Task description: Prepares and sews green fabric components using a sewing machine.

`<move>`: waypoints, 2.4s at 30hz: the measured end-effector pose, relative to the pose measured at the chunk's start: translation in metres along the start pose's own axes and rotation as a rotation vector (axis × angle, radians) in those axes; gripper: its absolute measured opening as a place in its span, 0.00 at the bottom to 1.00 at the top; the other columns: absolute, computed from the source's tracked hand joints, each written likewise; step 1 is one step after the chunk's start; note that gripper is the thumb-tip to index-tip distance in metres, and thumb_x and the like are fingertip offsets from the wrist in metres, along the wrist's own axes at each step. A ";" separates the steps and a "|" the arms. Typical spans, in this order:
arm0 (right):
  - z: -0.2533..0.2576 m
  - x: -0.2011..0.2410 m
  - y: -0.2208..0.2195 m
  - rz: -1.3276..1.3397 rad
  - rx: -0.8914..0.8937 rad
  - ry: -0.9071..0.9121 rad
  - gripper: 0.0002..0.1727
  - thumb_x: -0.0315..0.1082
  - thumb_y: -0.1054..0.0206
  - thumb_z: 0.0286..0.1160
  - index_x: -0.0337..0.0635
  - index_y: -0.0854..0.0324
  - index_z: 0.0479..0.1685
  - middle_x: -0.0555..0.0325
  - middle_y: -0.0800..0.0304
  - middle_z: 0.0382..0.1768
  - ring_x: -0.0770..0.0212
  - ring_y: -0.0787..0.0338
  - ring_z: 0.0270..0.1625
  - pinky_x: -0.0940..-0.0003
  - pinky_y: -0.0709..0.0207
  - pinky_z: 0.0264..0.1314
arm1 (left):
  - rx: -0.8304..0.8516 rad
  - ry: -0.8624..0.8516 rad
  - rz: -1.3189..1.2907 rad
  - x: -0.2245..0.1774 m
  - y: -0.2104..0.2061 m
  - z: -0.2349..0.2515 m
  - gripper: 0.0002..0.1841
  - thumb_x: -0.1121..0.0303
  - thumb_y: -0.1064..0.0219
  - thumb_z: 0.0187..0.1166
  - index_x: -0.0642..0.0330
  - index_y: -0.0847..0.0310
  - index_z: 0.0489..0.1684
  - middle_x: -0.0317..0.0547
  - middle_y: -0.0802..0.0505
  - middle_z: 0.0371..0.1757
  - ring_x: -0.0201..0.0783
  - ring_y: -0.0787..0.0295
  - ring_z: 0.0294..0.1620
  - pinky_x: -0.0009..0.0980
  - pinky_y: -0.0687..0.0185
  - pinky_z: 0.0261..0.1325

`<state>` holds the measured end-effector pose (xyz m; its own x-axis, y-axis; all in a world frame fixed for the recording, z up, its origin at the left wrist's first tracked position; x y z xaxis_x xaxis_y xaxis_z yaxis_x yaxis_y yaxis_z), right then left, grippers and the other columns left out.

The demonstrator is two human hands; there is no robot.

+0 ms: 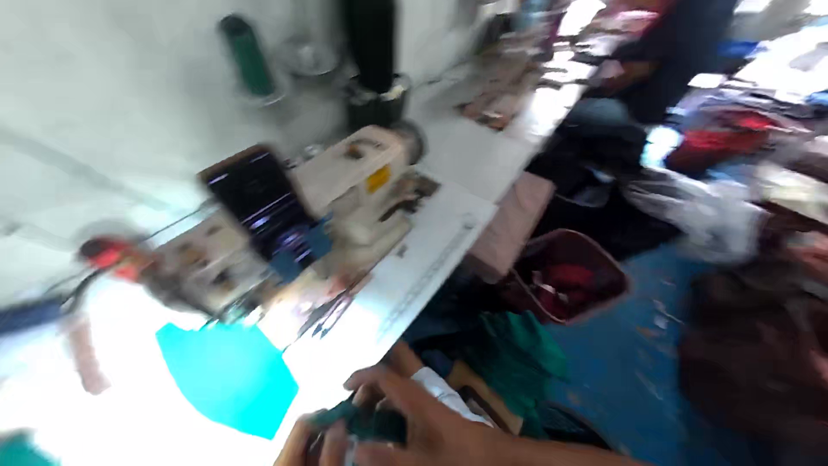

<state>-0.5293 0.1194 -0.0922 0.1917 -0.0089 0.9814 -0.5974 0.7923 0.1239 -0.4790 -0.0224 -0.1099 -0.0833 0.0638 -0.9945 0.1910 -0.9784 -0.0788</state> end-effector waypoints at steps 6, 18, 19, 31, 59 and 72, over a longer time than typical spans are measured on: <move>0.030 -0.014 0.001 -0.080 -0.013 -0.196 0.11 0.37 0.34 0.83 0.39 0.14 0.51 0.68 0.10 0.33 0.82 0.19 0.26 0.84 0.22 0.29 | -0.178 -0.114 0.186 -0.012 0.018 0.014 0.07 0.68 0.31 0.80 0.62 0.13 0.46 0.33 0.06 0.40 0.22 0.08 0.40 0.22 0.09 0.44; 0.049 0.001 -0.010 -0.441 -0.158 0.130 0.08 0.35 0.30 0.77 0.45 0.11 0.50 0.67 0.14 0.38 0.78 0.17 0.33 0.83 0.21 0.31 | -0.354 0.075 0.132 0.002 0.040 0.015 0.06 0.67 0.28 0.81 0.57 0.17 0.41 0.38 0.10 0.30 0.31 0.13 0.24 0.26 0.13 0.26; 0.047 0.006 -0.013 -0.547 -0.180 0.241 0.08 0.34 0.28 0.75 0.44 0.09 0.48 0.63 0.14 0.40 0.76 0.16 0.36 0.82 0.21 0.34 | -0.350 0.083 0.104 0.003 0.039 0.016 0.05 0.67 0.29 0.82 0.58 0.16 0.41 0.39 0.09 0.31 0.31 0.11 0.25 0.26 0.11 0.28; 0.049 -0.037 -0.027 0.027 0.041 -0.289 0.21 0.43 0.32 0.83 0.50 0.20 0.72 0.66 0.11 0.57 0.72 0.10 0.39 0.76 0.14 0.40 | -0.336 0.164 -0.081 0.018 0.046 0.020 0.06 0.70 0.34 0.85 0.62 0.14 0.45 0.40 0.08 0.31 0.29 0.11 0.25 0.25 0.10 0.29; 0.056 -0.099 0.006 -0.108 -0.048 -0.198 0.07 0.35 0.34 0.80 0.42 0.19 0.46 0.62 0.15 0.29 0.72 0.18 0.23 0.75 0.21 0.25 | -0.150 0.099 1.320 0.050 0.047 0.056 0.26 0.42 0.31 0.76 0.62 0.14 0.38 0.55 0.12 0.37 0.58 0.12 0.42 0.53 0.17 0.40; -0.003 -0.112 -0.071 0.210 0.338 -0.657 0.08 0.38 0.30 0.80 0.43 0.13 0.45 0.64 0.11 0.35 0.74 0.16 0.24 0.80 0.20 0.25 | -0.059 0.235 1.171 0.046 0.069 0.064 0.13 0.54 0.36 0.84 0.52 0.14 0.35 0.42 0.14 0.31 0.45 0.14 0.34 0.48 0.21 0.32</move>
<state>-0.5057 0.0657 -0.2118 -0.3908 -0.3232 0.8619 -0.7962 0.5886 -0.1403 -0.5320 -0.0992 -0.1564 0.3505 -0.8204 -0.4517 0.0765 -0.4556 0.8869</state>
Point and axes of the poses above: each hand's wrist, its own z-axis towards the middle knuckle, its own y-axis out of the back of the hand, x = y × z, the point moved 8 cm from there along z, towards the middle knuckle
